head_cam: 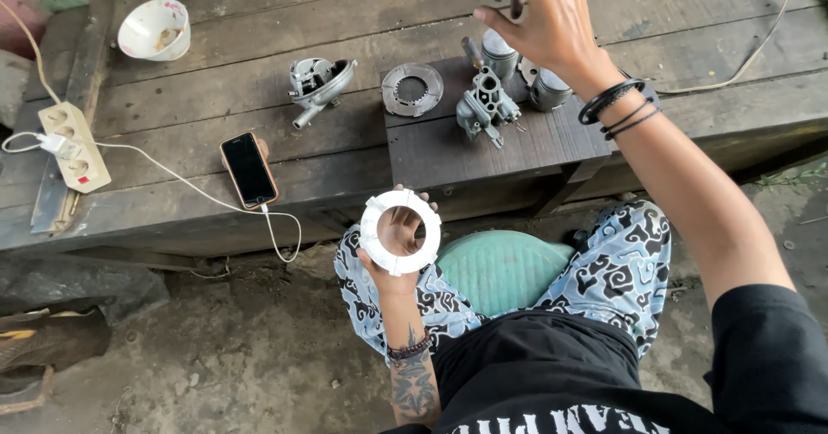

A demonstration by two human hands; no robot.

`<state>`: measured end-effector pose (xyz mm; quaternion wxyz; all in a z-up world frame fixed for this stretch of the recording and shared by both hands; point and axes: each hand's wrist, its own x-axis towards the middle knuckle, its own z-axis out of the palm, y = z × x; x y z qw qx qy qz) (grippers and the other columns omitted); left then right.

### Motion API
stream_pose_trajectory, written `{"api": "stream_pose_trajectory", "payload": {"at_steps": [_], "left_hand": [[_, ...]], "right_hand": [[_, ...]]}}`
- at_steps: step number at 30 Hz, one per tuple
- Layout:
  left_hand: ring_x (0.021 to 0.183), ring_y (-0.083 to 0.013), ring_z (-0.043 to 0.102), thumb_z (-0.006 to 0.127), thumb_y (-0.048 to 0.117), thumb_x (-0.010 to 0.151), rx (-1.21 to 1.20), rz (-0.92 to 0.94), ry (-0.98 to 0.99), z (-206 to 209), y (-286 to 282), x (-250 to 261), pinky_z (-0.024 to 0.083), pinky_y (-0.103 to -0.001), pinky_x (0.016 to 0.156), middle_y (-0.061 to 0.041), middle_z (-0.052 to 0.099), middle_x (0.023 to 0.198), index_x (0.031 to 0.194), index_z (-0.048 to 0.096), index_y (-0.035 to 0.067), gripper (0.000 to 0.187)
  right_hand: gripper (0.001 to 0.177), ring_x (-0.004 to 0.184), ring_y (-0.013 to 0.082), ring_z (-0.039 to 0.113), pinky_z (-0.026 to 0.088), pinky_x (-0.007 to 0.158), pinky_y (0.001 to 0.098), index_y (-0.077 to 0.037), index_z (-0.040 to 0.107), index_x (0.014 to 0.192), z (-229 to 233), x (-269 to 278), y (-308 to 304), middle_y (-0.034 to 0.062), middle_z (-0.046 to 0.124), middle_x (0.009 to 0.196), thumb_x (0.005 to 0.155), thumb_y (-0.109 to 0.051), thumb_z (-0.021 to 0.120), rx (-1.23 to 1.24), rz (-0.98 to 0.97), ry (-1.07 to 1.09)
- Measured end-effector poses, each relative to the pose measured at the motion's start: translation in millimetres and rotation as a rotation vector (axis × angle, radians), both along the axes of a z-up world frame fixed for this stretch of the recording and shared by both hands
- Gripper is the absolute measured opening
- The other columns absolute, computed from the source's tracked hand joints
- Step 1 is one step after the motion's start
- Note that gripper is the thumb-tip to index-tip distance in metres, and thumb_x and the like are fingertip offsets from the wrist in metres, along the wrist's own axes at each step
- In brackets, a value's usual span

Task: The person sits on a low stool and scrubs a metal engine piston with a small brush, cleaning the interior and exterior surfaces. They then place the piston on a wooden workbench and pick up a circular metal ring, scrubbing it with the same brush.

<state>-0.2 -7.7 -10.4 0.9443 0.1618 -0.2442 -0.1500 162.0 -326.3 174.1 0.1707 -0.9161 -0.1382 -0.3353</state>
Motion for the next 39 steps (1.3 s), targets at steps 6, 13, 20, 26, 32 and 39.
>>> {"api": "stream_pose_trajectory", "payload": {"at_steps": [6,13,20,26,32,39], "left_hand": [[0.141,-0.0507,0.034,0.093,0.058,0.047,-0.055,-0.029,-0.032,-1,-18,-3,0.052,-0.06,0.106,-0.037,0.031,0.152,0.162,0.016,0.005,0.149],[0.143,-0.0527,0.03,0.097,0.057,0.04,-0.092,-0.001,-0.039,-6,-58,-9,0.053,-0.062,0.105,-0.038,0.027,0.155,0.164,0.012,0.005,0.159],[0.147,-0.0552,0.025,0.103,0.055,0.031,-0.144,-0.018,-0.06,-7,-80,-1,0.054,-0.064,0.104,-0.041,0.021,0.157,0.165,0.006,0.006,0.172],[0.148,-0.0557,0.025,0.104,0.058,0.028,-0.075,0.015,-0.086,18,-87,-35,0.055,-0.065,0.1,-0.043,0.02,0.158,0.164,0.007,0.003,0.176],[0.141,-0.0585,0.037,0.081,0.039,0.077,-0.042,0.051,0.141,48,-90,-46,0.057,-0.072,0.082,-0.045,0.033,0.153,0.158,0.028,-0.002,0.105],[0.133,-0.0307,0.059,0.057,0.014,0.108,0.165,0.133,0.037,95,-85,-50,0.068,-0.049,0.082,-0.019,0.065,0.138,0.139,0.068,0.014,0.032]], "right_hand": [[0.04,0.054,0.0222,0.048,0.038,0.057,0.0394,-0.001,0.058,0.129,13,-37,3,0.0041,0.052,0.067,0.12,-0.039,0.064,0.077,0.161,0.032],[0.034,0.065,0.0405,0.069,0.054,0.063,0.049,-0.006,0.064,0.129,20,-185,60,0.0123,0.068,0.075,0.096,-0.009,0.063,0.212,0.447,0.405],[0.012,0.064,0.0335,0.068,0.055,0.057,0.0416,-0.017,0.072,0.108,5,-245,48,0.0029,0.065,0.076,0.098,-0.015,0.067,0.159,0.463,0.331],[0.016,0.053,0.0265,0.06,0.051,0.052,0.0322,-0.018,0.069,0.085,8,-252,34,-0.0018,0.056,0.069,0.098,-0.009,0.066,0.263,0.433,0.236],[0.016,0.044,0.0257,0.053,0.047,0.046,0.0277,-0.016,0.067,0.082,4,-266,35,-0.0002,0.053,0.066,0.096,-0.008,0.07,0.288,0.438,0.168],[0.009,0.04,0.0247,0.052,0.047,0.043,0.0272,-0.014,0.078,0.094,-4,-295,44,0.0021,0.062,0.07,0.092,-0.008,0.071,0.375,0.455,0.212]]}}
